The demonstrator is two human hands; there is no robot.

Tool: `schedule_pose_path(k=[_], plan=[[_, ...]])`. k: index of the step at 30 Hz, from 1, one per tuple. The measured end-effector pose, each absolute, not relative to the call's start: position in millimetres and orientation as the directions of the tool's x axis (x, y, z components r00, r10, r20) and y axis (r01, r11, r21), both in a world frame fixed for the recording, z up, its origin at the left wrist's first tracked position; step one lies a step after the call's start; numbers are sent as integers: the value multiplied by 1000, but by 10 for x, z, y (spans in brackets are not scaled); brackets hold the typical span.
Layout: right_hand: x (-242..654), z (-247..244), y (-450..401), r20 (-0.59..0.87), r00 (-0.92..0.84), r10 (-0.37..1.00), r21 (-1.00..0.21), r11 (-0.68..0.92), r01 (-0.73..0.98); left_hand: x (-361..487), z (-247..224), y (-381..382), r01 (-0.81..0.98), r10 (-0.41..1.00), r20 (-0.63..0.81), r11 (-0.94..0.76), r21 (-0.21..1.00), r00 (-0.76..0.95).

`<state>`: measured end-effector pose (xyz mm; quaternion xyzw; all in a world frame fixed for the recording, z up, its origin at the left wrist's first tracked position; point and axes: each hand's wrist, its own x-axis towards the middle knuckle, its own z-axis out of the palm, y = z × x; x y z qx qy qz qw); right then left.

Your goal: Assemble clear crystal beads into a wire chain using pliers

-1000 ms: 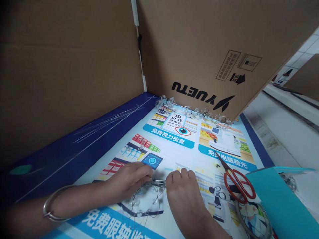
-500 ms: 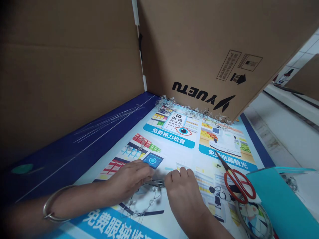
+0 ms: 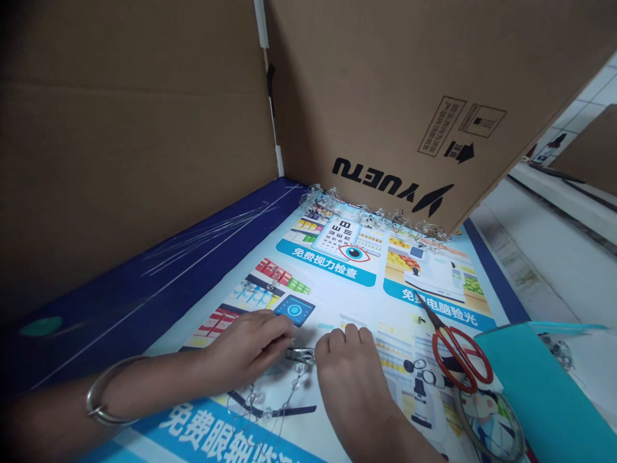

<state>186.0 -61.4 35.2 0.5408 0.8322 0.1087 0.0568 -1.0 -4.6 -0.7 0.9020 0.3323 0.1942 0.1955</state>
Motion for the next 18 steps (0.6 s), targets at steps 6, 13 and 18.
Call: schedule_pose_path(k=[6,13,18], plan=[[1868,361,-590,3,-419,908,232,407,883,6,42,-23,519,691,206,-677,522,693],[1803,416,-559,-32,-435,900,234,430,872,22,5,-41,515,682,234,-696,501,693],[1771,446,-551,-65,-437,897,241,440,865,25,-6,-45,525,672,249,-715,461,697]])
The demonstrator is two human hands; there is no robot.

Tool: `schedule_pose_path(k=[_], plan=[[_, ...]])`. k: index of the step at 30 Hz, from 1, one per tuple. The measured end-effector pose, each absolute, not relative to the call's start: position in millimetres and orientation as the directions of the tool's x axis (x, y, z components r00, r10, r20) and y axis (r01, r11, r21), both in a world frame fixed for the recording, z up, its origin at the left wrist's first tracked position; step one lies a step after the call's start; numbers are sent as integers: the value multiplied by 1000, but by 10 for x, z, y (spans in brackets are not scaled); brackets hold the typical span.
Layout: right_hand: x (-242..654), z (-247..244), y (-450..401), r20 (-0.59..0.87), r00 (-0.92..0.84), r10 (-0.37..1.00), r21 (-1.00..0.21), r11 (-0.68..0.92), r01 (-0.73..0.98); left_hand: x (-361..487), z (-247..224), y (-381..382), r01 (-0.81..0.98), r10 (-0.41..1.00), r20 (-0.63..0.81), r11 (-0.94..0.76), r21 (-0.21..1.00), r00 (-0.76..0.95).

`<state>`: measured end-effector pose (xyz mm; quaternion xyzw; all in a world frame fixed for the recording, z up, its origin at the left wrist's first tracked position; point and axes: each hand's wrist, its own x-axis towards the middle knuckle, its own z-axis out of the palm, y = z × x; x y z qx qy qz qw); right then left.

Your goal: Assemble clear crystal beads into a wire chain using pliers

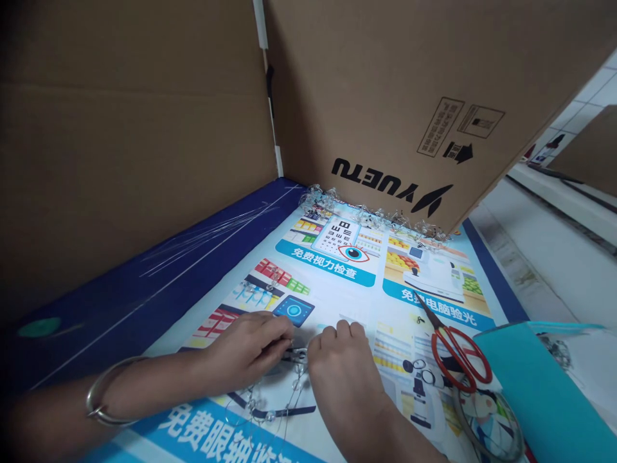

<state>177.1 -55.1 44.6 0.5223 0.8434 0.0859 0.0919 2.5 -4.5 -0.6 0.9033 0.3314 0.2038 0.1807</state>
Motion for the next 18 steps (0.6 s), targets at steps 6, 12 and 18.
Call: schedule_pose_path(k=[6,12,18], plan=[[1748,435,-581,-85,-425,901,267,432,861,12,-2,-34,531,671,233,-715,455,704],[1740,423,-598,-84,-406,910,302,411,860,-1,5,-32,515,672,234,-707,485,703],[1732,412,-617,-82,-395,915,317,400,860,-8,17,-6,506,676,210,-690,518,706]])
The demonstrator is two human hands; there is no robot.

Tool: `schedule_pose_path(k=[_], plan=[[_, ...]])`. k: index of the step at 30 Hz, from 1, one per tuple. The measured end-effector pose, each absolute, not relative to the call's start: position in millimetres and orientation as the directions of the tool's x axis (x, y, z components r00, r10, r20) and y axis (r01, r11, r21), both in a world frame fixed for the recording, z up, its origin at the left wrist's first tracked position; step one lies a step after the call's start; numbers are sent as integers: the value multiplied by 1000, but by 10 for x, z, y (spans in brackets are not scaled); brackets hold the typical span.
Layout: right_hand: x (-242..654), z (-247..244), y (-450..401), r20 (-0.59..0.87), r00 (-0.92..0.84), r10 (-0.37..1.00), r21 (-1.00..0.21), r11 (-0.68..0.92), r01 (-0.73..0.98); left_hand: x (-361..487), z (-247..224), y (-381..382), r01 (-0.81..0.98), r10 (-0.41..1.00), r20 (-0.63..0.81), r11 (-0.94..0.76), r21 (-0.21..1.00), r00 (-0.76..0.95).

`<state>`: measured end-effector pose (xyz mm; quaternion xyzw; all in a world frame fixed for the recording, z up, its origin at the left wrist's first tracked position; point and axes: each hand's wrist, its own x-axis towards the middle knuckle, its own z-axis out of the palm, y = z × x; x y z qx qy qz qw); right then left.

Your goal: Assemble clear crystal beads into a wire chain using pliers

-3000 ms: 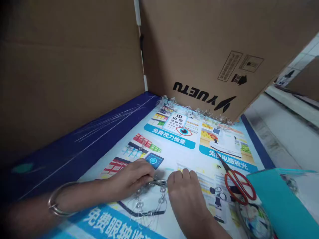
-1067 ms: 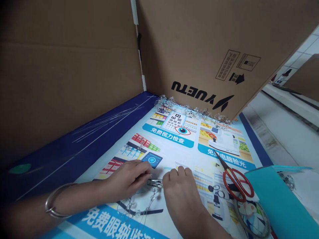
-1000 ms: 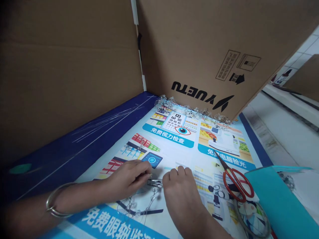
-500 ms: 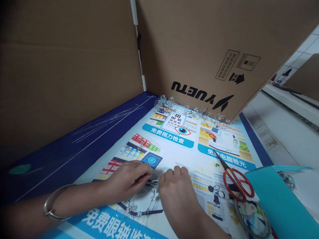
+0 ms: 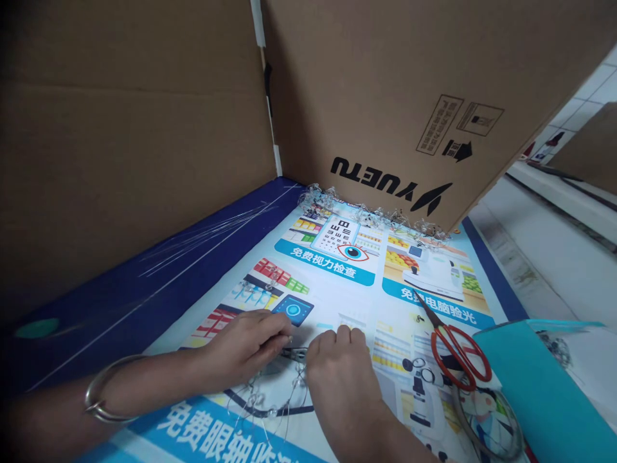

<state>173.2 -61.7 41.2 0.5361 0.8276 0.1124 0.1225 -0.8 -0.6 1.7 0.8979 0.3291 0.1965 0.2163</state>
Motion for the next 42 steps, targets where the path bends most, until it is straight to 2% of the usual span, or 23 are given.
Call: schedule_pose_path(k=[42], plan=[[1740,314,-627,-84,-398,914,318,403,858,-11,39,7,476,671,186,-668,572,718]])
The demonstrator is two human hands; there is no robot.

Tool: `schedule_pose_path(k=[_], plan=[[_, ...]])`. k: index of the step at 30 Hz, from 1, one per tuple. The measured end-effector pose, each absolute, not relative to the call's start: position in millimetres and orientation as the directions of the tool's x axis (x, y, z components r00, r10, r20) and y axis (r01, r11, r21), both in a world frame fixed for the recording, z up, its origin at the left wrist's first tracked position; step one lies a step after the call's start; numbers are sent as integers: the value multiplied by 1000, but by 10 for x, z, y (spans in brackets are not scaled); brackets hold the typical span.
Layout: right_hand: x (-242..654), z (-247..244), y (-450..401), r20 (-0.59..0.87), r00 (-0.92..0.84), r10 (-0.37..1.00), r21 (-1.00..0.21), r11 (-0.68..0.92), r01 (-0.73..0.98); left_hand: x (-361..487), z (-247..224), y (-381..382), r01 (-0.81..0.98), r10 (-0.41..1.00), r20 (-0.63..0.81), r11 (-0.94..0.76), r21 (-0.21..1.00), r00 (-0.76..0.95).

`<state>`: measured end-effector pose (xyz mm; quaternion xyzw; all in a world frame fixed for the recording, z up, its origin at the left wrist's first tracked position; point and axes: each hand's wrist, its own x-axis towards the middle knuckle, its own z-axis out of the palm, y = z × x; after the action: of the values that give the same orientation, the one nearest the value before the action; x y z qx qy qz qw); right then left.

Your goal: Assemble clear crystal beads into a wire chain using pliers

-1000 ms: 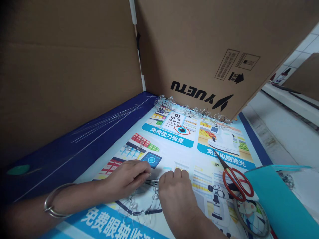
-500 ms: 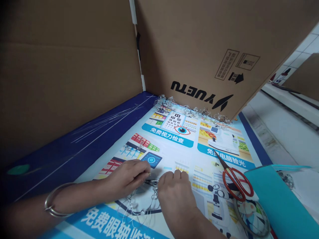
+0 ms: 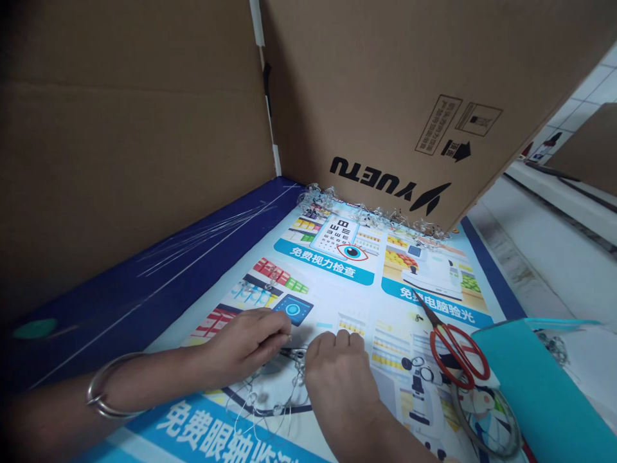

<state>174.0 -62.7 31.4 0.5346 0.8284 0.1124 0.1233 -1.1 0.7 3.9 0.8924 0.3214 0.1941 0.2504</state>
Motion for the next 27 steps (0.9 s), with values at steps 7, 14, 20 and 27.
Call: schedule_pose_path(k=[7,14,20,27], plan=[[1745,313,-631,-72,-403,912,318,404,858,-14,29,23,478,669,181,-670,569,721],[1790,310,-620,-22,-396,918,281,385,879,-11,30,20,480,685,186,-653,586,705],[1926,326,-607,-15,-379,925,192,374,907,-13,52,15,487,699,175,-633,602,693],[2014,476,-637,7,-374,927,180,367,913,-30,68,7,506,717,154,-611,609,680]])
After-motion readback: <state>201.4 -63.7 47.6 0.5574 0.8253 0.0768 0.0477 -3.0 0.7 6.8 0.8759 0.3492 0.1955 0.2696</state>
